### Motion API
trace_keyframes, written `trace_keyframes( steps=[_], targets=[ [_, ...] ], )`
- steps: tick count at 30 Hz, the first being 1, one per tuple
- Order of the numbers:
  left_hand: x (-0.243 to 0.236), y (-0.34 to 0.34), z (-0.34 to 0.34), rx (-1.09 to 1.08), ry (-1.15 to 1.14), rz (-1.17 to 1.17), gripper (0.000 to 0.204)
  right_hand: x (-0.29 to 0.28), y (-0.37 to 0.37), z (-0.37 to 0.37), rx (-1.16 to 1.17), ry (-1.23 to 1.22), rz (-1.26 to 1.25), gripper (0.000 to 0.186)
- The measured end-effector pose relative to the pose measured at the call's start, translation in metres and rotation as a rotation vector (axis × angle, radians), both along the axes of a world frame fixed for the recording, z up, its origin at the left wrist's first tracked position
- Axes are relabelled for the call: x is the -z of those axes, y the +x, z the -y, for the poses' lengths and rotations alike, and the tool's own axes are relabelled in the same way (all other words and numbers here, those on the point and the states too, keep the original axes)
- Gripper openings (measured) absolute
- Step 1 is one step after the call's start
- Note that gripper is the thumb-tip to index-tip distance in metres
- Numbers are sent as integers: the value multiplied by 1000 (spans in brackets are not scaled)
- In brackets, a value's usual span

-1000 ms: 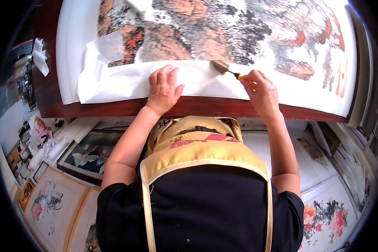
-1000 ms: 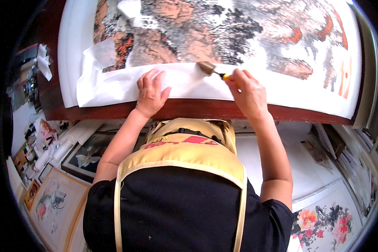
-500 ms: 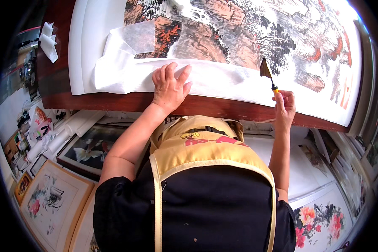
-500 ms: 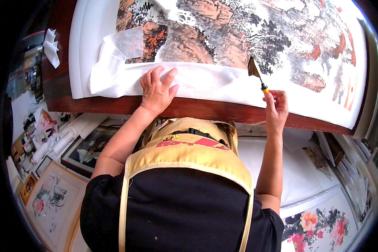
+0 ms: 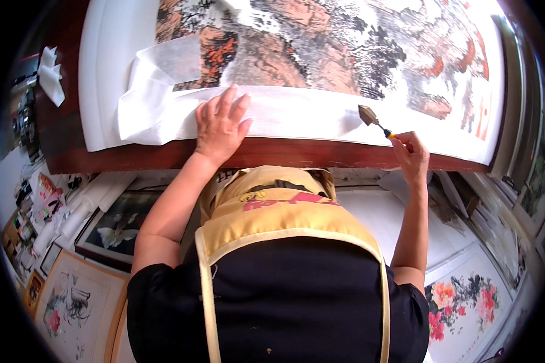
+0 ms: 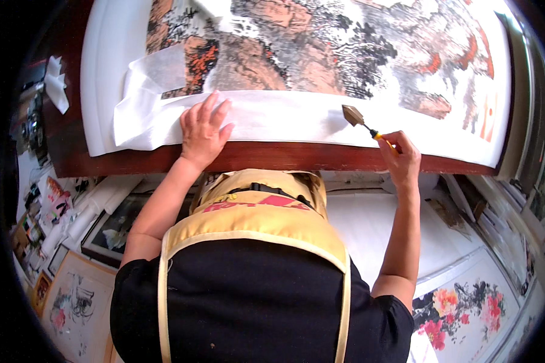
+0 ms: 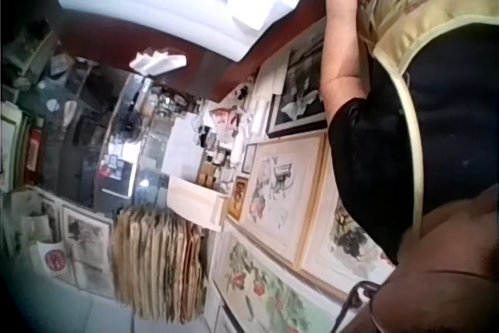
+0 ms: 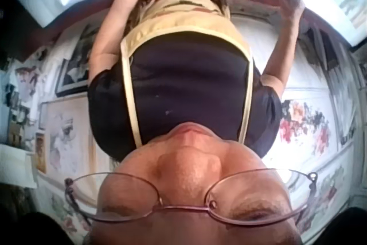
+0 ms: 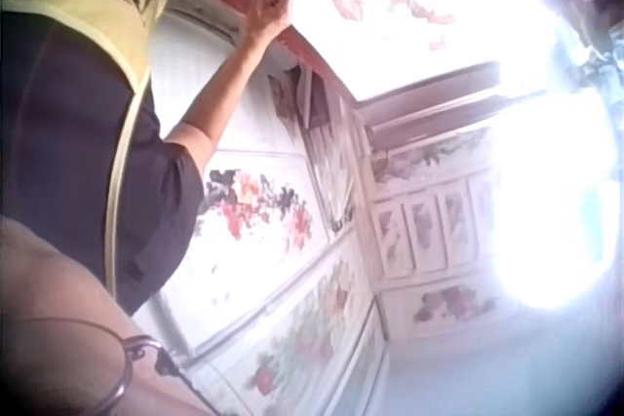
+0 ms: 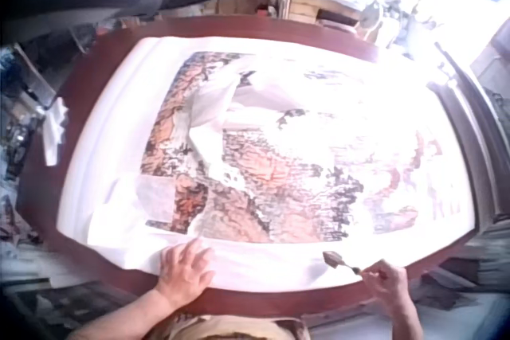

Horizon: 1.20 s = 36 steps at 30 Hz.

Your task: The person mounts a large landscape painting onto a wooden board. They apply strips of white paper to the edges of the artwork, smoothing them down with a small trowel-like tool. The person then uses scissors to trim the excess paper from the edges.

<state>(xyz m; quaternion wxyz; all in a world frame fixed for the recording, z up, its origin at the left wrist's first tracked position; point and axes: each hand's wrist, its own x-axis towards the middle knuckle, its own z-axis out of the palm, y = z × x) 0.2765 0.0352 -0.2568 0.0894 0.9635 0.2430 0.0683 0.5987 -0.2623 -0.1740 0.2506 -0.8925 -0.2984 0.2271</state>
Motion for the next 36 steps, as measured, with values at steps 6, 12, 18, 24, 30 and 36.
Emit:
trace_keyframes(
  steps=[6,12,18,24,30,36],
  targets=[
    [1,0,-2,29,3,2,58,11,2,-25,-237,-27,101,11],
    [0,-2,-7,50,-13,10,56,9,-31,-87,-352,-1,27,13],
    [0,-5,-8,55,-24,32,58,4,-45,-115,-388,-7,44,15],
    [4,-7,-9,51,-28,43,58,6,-55,-124,-453,-55,-9,14],
    [3,-10,-12,66,-44,55,58,7,-74,-147,-497,-14,9,15],
    [-2,-14,-18,67,-109,90,56,7,-102,-169,-461,3,21,15]
  ],
)
